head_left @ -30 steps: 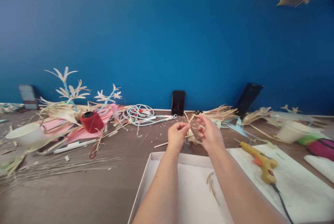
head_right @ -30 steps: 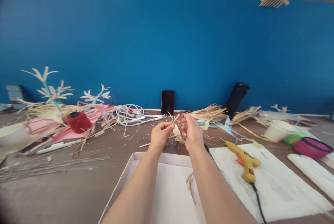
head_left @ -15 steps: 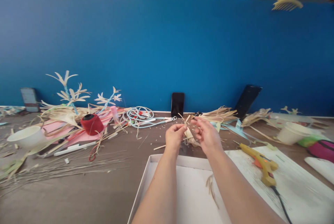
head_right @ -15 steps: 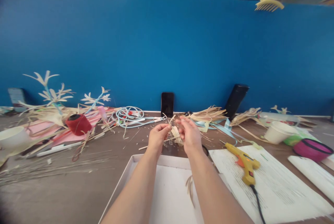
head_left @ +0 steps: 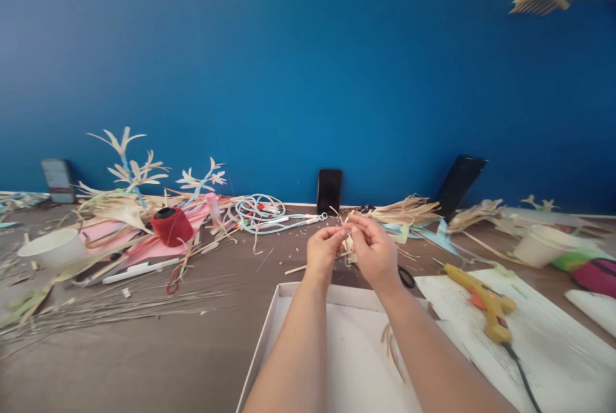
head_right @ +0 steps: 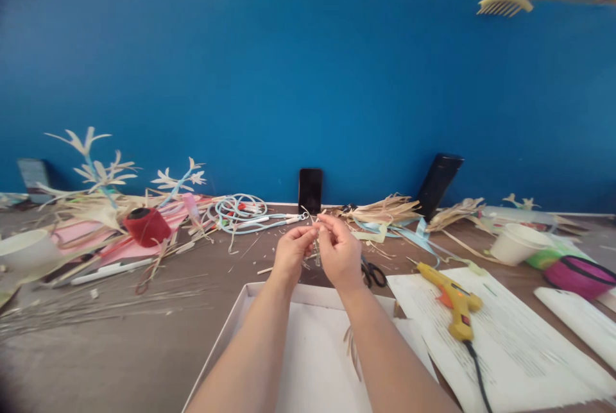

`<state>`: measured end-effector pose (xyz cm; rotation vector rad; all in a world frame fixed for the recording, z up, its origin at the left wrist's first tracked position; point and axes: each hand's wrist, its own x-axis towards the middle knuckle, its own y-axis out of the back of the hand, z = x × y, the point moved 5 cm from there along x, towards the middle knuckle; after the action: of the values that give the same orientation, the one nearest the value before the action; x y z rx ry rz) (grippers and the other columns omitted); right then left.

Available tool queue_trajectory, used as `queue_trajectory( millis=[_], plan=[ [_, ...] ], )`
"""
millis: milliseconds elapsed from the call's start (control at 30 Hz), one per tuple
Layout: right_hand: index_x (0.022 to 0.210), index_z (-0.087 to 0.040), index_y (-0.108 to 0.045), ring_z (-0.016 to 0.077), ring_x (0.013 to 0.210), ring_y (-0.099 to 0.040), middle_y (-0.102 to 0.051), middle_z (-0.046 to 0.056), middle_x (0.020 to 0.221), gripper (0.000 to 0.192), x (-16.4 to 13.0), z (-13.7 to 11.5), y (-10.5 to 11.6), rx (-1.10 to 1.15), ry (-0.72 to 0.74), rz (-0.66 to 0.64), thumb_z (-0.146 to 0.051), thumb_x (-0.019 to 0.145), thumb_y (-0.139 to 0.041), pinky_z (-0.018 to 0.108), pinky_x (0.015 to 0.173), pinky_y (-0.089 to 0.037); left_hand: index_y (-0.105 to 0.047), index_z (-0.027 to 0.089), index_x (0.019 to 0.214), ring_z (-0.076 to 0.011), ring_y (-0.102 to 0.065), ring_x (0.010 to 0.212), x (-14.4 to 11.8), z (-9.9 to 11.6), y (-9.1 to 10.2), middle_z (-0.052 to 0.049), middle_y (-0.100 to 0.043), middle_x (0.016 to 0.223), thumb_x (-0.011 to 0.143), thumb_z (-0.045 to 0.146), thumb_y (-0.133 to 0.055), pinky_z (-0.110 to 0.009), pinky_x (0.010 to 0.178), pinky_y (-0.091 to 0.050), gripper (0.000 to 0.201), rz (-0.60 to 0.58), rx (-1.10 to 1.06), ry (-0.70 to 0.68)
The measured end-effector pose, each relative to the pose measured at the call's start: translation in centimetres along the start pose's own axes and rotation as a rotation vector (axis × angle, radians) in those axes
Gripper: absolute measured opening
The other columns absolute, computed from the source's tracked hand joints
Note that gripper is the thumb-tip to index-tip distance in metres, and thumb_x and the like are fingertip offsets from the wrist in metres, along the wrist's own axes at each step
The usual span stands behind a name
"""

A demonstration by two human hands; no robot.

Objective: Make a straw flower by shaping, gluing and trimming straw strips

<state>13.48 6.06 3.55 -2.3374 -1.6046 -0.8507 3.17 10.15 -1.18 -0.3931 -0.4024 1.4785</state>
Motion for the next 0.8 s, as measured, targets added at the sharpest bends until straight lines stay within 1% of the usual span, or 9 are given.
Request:
queue_trajectory(
  millis=[133,233,333,633,700,800],
  plan=[
    [0.107,-0.023,-0.062,0.0186,0.080,-0.064,-0.069,0.006,0.098,0.027,-0.3,-0.6,0.1,-0.200,0.128,0.015,-0.027,0.083,-0.050,0.031,0.074,-0.049,-0.067,0.011,0.075,-0.0046,-0.041,0.045,0.1,0.0,0.0,0.003,-0.052,0.049,0.056,0.033,-0.075,-0.017,0.044,-0.028,0.030,0.000,0.004,-0.002],
    [0.108,-0.024,-0.063,0.0192,0.082,-0.065,-0.069,0.005,0.101,0.029,-0.5,-0.9,0.1,-0.349,0.204,0.028,-0.027,0.084,-0.049,0.031,0.077,-0.049,-0.067,0.011,0.075,-0.0047,-0.041,0.045,0.2,-0.2,0.1,0.002,-0.053,0.051,0.056,0.034,-0.075,-0.017,0.044,-0.028,0.031,0.003,0.014,-0.005],
    [0.109,-0.025,-0.063,0.0193,0.085,-0.065,-0.069,0.004,0.103,0.029,-0.6,-1.0,0.1,-0.452,0.265,0.034,-0.026,0.084,-0.048,0.031,0.078,-0.049,-0.067,0.012,0.075,-0.0048,-0.042,0.045,0.3,-0.3,0.1,0.001,-0.056,0.055,0.055,0.035,-0.075,-0.018,0.044,-0.028,0.032,0.003,0.021,-0.009],
    [0.107,-0.026,-0.065,0.0189,0.089,-0.064,-0.069,0.003,0.103,0.030,-0.8,-1.4,-0.1,-0.581,0.396,0.076,-0.021,0.084,-0.047,0.029,0.081,-0.046,-0.067,0.011,0.075,-0.0057,-0.044,0.047,0.2,-0.3,0.1,0.000,-0.058,0.056,0.057,0.034,-0.074,-0.018,0.044,-0.031,0.030,0.002,0.018,-0.021],
    [0.106,-0.025,-0.065,0.0191,0.091,-0.063,-0.068,0.003,0.104,0.030,-0.9,-1.4,-0.1,-0.596,0.412,0.083,-0.020,0.084,-0.047,0.029,0.083,-0.045,-0.067,0.011,0.076,-0.0058,-0.045,0.048,0.2,-0.3,0.1,0.000,-0.059,0.058,0.057,0.035,-0.073,-0.018,0.044,-0.031,0.031,-0.002,0.019,-0.029],
    [0.106,-0.024,-0.066,0.0190,0.092,-0.063,-0.069,0.003,0.102,0.030,-0.8,-1.3,-0.2,-0.622,0.415,0.090,-0.019,0.083,-0.047,0.029,0.084,-0.044,-0.067,0.011,0.075,-0.0057,-0.043,0.046,0.3,-0.3,0.1,0.001,-0.057,0.056,0.056,0.036,-0.074,-0.018,0.043,-0.031,0.032,-0.004,0.029,-0.040]
  ],
)
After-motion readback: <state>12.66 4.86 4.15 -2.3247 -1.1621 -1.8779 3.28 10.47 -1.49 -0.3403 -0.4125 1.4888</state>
